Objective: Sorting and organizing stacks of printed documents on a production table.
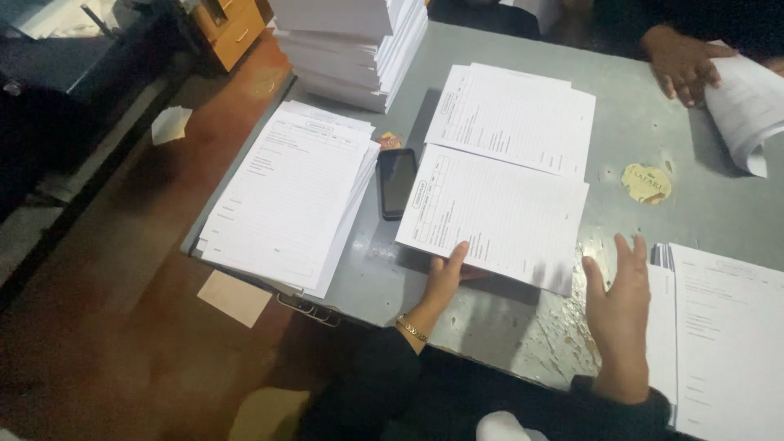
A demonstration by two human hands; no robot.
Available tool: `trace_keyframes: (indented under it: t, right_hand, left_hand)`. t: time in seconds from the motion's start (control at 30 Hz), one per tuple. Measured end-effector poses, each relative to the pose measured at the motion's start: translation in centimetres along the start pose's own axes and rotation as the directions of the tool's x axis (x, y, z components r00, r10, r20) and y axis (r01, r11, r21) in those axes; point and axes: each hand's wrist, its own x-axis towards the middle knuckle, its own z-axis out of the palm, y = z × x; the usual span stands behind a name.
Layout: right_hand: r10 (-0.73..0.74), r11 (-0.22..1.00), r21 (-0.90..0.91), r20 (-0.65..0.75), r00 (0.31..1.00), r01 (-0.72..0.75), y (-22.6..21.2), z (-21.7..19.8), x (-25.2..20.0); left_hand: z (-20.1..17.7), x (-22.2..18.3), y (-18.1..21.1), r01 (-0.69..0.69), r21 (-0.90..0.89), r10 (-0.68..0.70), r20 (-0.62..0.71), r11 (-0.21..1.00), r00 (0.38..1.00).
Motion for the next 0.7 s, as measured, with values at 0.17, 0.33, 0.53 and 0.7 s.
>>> trace_keyframes:
  t: [0.17, 0.33, 0.53, 0.7]
  right_hand:
    - [-0.289, 0.953, -0.038, 0.187, 0.939, 0.301, -4.4, -0.2, -0.6]
    - [-0.377, 0.871, -0.175, 0.362, 0.853, 0.459, -5.2, 6.7, 7.1]
    - [-0.391, 0.857, -0.17, 0.399, 0.83, 0.486, -5.1, 11.6, 12.3]
    - [-0.427, 0.837, -0.197, 0.35, 0.834, 0.511, -4.2, 12.6, 12.9]
  left_hand:
    - [0.2, 0.8, 1.3, -0.027, -0.035, 0.027, 0.009, 0.999, 1.0]
    - [-0.1, 0.0, 0.5, 0.052, -0.035, -0.052, -0.013, 0.998, 0.999]
    - [0.5, -0.7, 1.5, 0.065, -0.104, -0.067, -0.016, 0.992, 0.998]
    - [0.3, -1.2, 1.8, 0.013, -0.211, -0.015, -0.008, 0.977, 1.0]
